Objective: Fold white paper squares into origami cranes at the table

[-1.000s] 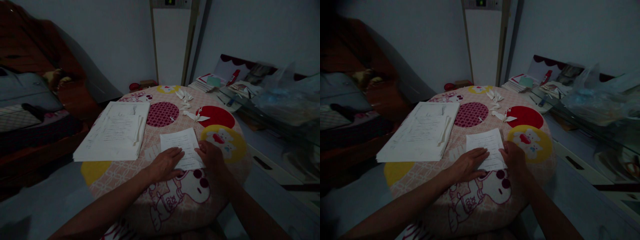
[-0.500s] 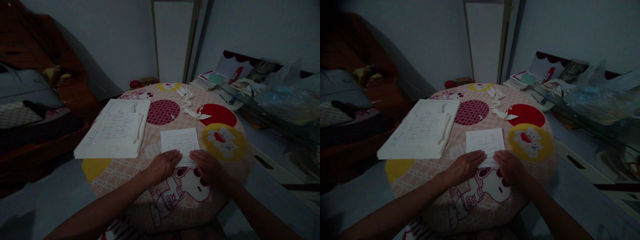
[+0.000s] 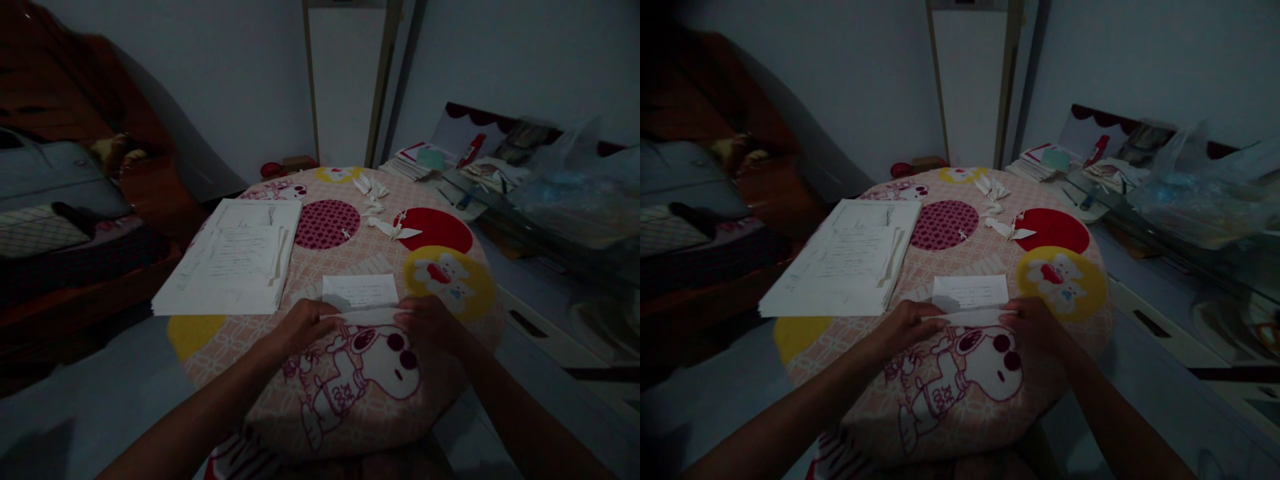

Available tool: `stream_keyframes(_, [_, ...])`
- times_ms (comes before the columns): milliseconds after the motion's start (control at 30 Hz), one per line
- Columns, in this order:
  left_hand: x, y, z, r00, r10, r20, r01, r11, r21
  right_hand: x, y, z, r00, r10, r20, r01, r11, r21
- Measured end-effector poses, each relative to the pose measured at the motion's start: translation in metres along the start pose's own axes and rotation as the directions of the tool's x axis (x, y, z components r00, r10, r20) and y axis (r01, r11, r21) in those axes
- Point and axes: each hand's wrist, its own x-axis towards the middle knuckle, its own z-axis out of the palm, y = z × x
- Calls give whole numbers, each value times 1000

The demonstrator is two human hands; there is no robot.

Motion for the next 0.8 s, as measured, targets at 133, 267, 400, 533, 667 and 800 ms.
stream_keyframes(133, [19,-23,1,974,-188,-125,138,935,-327,17,6,6,973,180,-145,-162,978,133])
stream_keyframes(267, [35,-30,-1,932,-265,-249,214,953,-213,31,6,13,934,211,-289,-198,977,73])
stream_keyframes(400, [44,-21,-6,900,-232,-369,300,943,141,43,5,16,920,143,-365,-182,980,-76])
stream_keyframes(533, [51,-14,-8,887,-196,-418,347,880,323,55,7,17,919,131,-373,-229,945,-233])
stream_keyframes(667, [56,-14,-8,893,-219,-393,388,817,426,62,8,19,915,132,-382,-284,883,-375])
stream_keyframes(800, [57,-15,-6,892,-233,-388,413,769,488,63,9,21,908,132,-397,-310,848,-429])
